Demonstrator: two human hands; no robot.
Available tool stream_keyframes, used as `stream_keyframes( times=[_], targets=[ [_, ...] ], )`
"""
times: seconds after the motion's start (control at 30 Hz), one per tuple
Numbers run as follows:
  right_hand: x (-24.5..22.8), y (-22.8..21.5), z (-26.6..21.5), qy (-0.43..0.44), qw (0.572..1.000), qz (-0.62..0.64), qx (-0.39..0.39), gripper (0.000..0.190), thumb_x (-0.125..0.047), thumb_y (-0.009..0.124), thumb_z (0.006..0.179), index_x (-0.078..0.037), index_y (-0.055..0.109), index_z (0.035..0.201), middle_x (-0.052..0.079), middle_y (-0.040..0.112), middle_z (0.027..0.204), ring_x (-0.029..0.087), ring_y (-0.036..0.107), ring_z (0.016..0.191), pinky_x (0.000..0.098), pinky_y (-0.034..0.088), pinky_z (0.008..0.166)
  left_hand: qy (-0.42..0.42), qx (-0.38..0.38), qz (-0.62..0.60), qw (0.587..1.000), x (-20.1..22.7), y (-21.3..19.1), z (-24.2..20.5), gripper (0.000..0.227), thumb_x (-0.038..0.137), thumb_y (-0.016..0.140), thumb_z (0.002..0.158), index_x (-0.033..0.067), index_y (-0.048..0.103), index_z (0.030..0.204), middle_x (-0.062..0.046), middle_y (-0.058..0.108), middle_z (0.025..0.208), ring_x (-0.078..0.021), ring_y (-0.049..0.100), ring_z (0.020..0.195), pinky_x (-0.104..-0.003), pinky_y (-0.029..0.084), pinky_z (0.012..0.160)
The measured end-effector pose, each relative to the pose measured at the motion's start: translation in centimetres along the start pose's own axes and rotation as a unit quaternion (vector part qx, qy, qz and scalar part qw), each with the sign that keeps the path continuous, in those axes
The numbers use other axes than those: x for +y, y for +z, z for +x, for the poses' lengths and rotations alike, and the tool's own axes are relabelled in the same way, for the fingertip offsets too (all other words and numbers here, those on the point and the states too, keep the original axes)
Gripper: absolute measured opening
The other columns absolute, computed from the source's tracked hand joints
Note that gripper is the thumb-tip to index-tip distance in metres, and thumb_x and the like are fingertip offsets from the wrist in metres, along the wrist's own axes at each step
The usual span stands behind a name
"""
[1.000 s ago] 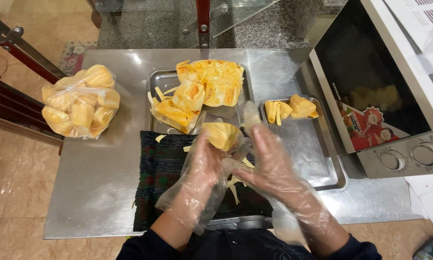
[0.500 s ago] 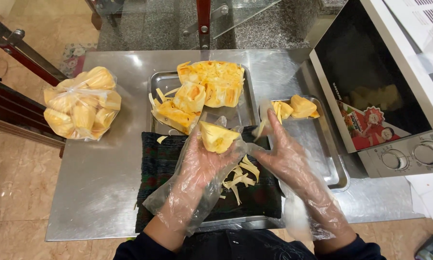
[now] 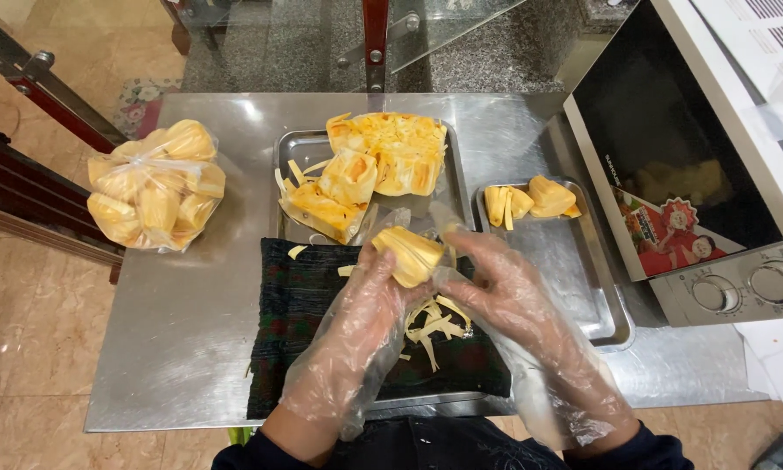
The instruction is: Shredding jackfruit pieces into smaller strips by hand on a stainless steel table
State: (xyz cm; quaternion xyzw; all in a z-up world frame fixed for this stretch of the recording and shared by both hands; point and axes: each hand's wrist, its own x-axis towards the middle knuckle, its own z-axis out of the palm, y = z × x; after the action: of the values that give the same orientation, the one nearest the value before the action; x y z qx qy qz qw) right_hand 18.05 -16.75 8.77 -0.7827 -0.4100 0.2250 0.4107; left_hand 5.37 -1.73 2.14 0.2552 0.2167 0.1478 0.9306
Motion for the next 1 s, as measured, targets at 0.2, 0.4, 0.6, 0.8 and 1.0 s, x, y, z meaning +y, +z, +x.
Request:
stream_keyframes(
  times=[0.2, 0.4, 0.6, 0.8, 1.0],
  targets=[
    [2.7, 1.3, 1.0, -0.111, 0.993, 0.036, 0.002, 0.035, -0.018, 0.081, 0.089, -0.01, 0.074, 0.122, 0.022, 0.072, 0.116, 0.026, 0.072, 0.063, 0.0323, 0.056, 0.048, 0.033, -0.047, 0.006, 0.998, 0.4, 0.9, -1.6, 0.075, 0.024, 0.077, 0.088, 0.0186, 0.035, 0.151, -0.019, 0.042, 0.143, -0.0346, 0.057, 0.123, -0.043, 0.067, 0.091],
    [0.1, 1.9, 0.5, -0.183, 0.982, 0.032, 0.009, 0.024, -0.008, 0.083, 0.085, 0.0, 0.078, 0.108, 0.021, 0.074, 0.095, 0.033, 0.076, 0.078, 0.039, 0.063, 0.063, 0.015, -0.008, 0.063, 0.998, 0.0, 0.2, -1.8, 0.072, 0.015, 0.076, 0.088, 0.0132, 0.035, 0.147, -0.021, 0.052, 0.131, -0.034, 0.062, 0.113, -0.041, 0.067, 0.086],
    [3.6, 3.5, 1.7, -0.237, 0.965, 0.093, 0.056, 0.029, -0.007, 0.089, 0.075, -0.002, 0.079, 0.103, 0.022, 0.073, 0.09, 0.035, 0.074, 0.077, 0.046, 0.06, 0.065, 0.03, 0.029, 0.051, 0.998, -1.1, -1.2, -0.8, 0.066, 0.012, 0.08, 0.087, 0.0136, 0.042, 0.141, -0.018, 0.057, 0.127, -0.0285, 0.065, 0.106, -0.043, 0.069, 0.082],
    [4.7, 5.3, 2.1, -0.26, 0.945, 0.142, 0.136, 0.024, -0.002, 0.088, 0.07, -0.002, 0.083, 0.093, 0.018, 0.072, 0.079, 0.031, 0.07, 0.066, 0.0424, 0.058, 0.06, 0.048, 0.084, -0.001, 0.995, -1.7, -1.5, 0.2, 0.062, 0.006, 0.08, 0.085, 0.0106, 0.048, 0.138, -0.02, 0.054, 0.124, -0.0367, 0.068, 0.105, -0.051, 0.068, 0.083],
    [3.2, 4.3, 1.4, -0.01, 0.959, 0.276, 0.07, 0.023, -0.001, 0.07, 0.085, 0.0, 0.079, 0.106, 0.013, 0.075, 0.082, 0.016, 0.068, 0.062, 0.0322, 0.064, 0.054, 0.006, 0.06, 0.027, 0.998, -1.7, -3.5, 0.8, 0.059, 0.012, 0.084, 0.083, 0.0103, 0.052, 0.133, -0.019, 0.058, 0.118, -0.0352, 0.072, 0.098, -0.049, 0.069, 0.075]
  ],
)
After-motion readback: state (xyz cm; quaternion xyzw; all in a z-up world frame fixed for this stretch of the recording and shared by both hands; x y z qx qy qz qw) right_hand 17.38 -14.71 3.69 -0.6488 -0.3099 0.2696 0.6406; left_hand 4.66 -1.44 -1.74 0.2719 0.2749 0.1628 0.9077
